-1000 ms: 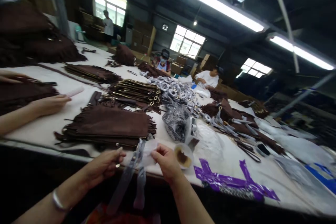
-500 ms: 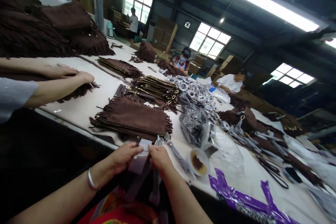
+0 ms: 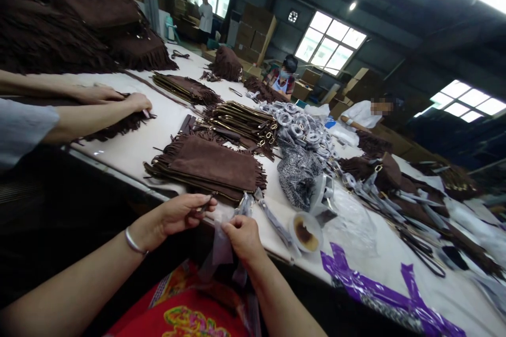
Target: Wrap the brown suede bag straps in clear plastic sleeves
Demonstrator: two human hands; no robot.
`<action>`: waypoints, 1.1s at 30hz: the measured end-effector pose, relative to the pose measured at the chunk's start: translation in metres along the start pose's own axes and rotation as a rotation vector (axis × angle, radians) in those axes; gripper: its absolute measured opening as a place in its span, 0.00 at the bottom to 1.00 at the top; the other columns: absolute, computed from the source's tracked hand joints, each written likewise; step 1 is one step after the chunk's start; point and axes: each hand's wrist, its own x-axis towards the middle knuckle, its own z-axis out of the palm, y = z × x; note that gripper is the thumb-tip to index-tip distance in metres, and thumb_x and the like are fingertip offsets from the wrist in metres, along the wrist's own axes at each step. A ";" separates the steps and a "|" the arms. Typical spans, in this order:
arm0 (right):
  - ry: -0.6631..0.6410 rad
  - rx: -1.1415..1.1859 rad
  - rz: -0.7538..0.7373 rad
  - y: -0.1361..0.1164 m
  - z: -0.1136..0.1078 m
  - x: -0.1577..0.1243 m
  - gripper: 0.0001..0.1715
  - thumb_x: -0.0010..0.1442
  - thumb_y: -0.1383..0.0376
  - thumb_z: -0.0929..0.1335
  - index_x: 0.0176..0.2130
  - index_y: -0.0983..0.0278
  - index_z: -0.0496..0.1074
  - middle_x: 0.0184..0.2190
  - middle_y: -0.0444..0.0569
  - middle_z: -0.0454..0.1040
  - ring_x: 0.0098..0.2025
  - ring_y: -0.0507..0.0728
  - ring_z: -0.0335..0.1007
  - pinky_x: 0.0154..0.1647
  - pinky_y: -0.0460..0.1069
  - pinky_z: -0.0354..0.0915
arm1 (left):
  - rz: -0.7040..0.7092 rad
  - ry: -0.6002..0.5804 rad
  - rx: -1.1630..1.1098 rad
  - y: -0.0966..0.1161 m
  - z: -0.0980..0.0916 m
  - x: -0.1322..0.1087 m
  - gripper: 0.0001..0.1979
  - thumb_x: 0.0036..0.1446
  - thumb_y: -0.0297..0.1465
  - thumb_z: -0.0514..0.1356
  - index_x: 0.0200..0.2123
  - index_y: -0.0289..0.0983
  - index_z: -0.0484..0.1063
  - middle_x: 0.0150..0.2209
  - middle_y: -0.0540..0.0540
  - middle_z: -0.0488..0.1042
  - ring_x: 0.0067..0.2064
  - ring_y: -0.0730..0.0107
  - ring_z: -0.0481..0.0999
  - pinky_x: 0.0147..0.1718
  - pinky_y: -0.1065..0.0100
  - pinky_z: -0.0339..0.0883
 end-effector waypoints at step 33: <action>-0.115 0.276 0.047 0.018 0.011 -0.003 0.19 0.45 0.56 0.74 0.22 0.65 0.66 0.14 0.36 0.59 0.17 0.45 0.49 0.19 0.44 0.46 | 0.106 0.099 0.408 -0.026 0.020 0.017 0.19 0.43 0.44 0.67 0.25 0.37 0.65 0.20 0.57 0.58 0.20 0.80 0.53 0.18 0.72 0.41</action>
